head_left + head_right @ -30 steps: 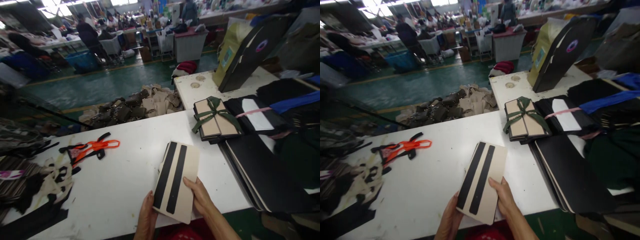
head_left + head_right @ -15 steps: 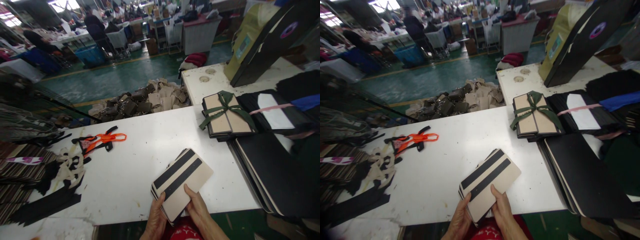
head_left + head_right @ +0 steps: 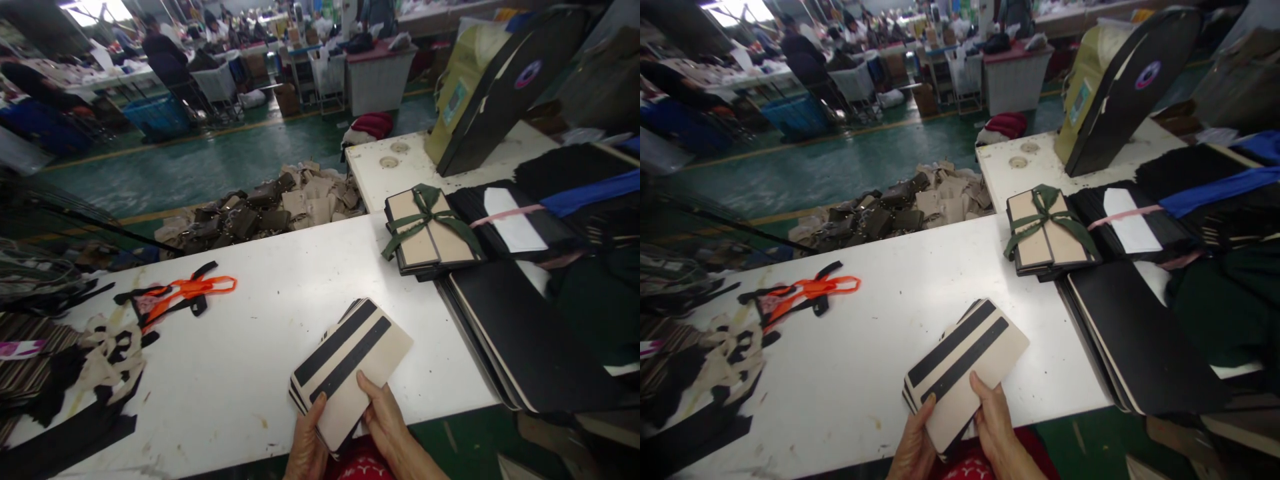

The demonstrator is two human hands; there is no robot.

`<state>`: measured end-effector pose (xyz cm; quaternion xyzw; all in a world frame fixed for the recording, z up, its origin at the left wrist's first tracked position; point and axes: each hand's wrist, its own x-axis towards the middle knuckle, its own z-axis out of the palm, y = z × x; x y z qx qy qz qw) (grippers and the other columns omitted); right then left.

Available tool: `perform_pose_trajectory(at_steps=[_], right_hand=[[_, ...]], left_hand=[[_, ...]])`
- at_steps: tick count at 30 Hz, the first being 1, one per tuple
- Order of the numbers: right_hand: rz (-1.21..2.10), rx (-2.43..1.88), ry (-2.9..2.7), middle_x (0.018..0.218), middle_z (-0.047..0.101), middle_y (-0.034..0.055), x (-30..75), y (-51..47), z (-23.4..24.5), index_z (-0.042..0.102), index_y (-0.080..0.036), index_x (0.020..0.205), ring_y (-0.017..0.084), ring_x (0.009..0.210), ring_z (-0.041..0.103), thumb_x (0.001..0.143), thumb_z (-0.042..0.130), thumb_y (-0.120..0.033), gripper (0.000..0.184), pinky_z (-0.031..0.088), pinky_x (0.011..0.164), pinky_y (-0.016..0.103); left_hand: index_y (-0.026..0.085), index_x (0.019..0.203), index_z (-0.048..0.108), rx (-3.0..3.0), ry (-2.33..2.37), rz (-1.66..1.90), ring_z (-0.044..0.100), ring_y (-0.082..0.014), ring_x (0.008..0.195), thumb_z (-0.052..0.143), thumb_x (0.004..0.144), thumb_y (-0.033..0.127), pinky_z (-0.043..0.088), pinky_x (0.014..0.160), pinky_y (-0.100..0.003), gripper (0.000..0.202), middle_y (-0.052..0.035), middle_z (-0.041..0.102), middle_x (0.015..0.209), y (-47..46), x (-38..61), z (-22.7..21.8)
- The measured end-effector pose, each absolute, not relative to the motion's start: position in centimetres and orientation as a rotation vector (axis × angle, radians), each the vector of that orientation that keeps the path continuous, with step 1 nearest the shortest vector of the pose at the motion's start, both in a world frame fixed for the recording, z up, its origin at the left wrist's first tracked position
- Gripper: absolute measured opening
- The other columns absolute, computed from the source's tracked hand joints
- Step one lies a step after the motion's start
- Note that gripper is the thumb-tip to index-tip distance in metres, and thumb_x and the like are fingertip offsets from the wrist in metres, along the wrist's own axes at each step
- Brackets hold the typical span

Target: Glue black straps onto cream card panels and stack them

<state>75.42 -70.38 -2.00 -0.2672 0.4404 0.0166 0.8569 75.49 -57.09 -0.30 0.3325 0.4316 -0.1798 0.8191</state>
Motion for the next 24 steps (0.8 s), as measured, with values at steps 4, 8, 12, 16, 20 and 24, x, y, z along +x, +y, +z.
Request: perform_pose_trajectory(at_steps=[4,8,12,16,20,24], right_hand=[[0.032,-0.566,0.952,0.127,0.07,0.007,75.5,-70.1,-2.3,0.039,-0.024,0.15,0.029,0.117,0.065,0.065,0.09,-0.033,0.099,0.054,0.097,0.042],[0.014,-0.602,0.958,0.124,0.071,0.008,75.9,-69.6,-2.2,0.041,-0.021,0.146,0.029,0.115,0.065,0.062,0.091,-0.036,0.099,0.054,0.095,0.04],[0.184,-0.745,0.926,0.125,0.07,0.0082,75.6,-70.5,-1.2,0.049,-0.023,0.136,0.027,0.109,0.067,0.064,0.087,-0.049,0.086,0.056,0.087,0.037],[0.703,-1.155,0.73,0.093,0.076,0.0096,74.1,-75.6,-0.4,0.064,-0.018,0.095,0.021,0.079,0.071,0.073,0.07,-0.071,0.058,0.051,0.065,0.029],[0.57,-1.414,0.821,0.071,0.071,0.0035,74.6,-82.6,-1.0,0.059,-0.019,0.074,0.014,0.063,0.063,0.074,0.065,-0.073,0.054,0.045,0.058,0.025],[0.226,-1.463,0.88,0.087,0.074,0.006,78.1,-85.4,-1.6,0.066,-0.021,0.086,0.021,0.085,0.068,0.076,0.062,-0.072,0.052,0.052,0.075,0.033]], left_hand=[[0.024,0.142,0.049,0.806,0.867,-0.333,0.066,-0.0338,0.117,0.082,0.072,0.013,0.056,0.099,-0.046,0.079,-0.011,0.071,0.123,-57.8,75.9,0.3],[0.023,0.141,0.05,0.904,0.865,-0.36,0.066,-0.0336,0.116,0.084,0.069,0.009,0.057,0.099,-0.046,0.081,-0.0108,0.072,0.123,-57.8,76.3,0.0],[0.021,0.138,0.051,0.967,0.88,-0.392,0.068,-0.0337,0.113,0.084,0.069,0.008,0.058,0.097,-0.046,0.078,-0.0118,0.074,0.117,-57.1,76.8,-0.7],[0.019,0.135,0.054,0.938,0.927,-0.426,0.069,-0.0341,0.11,0.084,0.069,0.01,0.059,0.094,-0.045,0.073,-0.0126,0.074,0.118,-55.0,77.4,-0.7],[0.016,0.132,0.057,0.89,1.019,-0.52,0.073,-0.0362,0.1,0.084,0.069,0.012,0.062,0.087,-0.046,0.069,-0.0142,0.076,0.111,-52.2,77.4,0.1],[0.018,0.133,0.056,0.868,1.053,-0.532,0.074,-0.0375,0.095,0.084,0.067,0.012,0.062,0.084,-0.048,0.073,-0.0137,0.077,0.105,-50.8,76.9,1.4]])
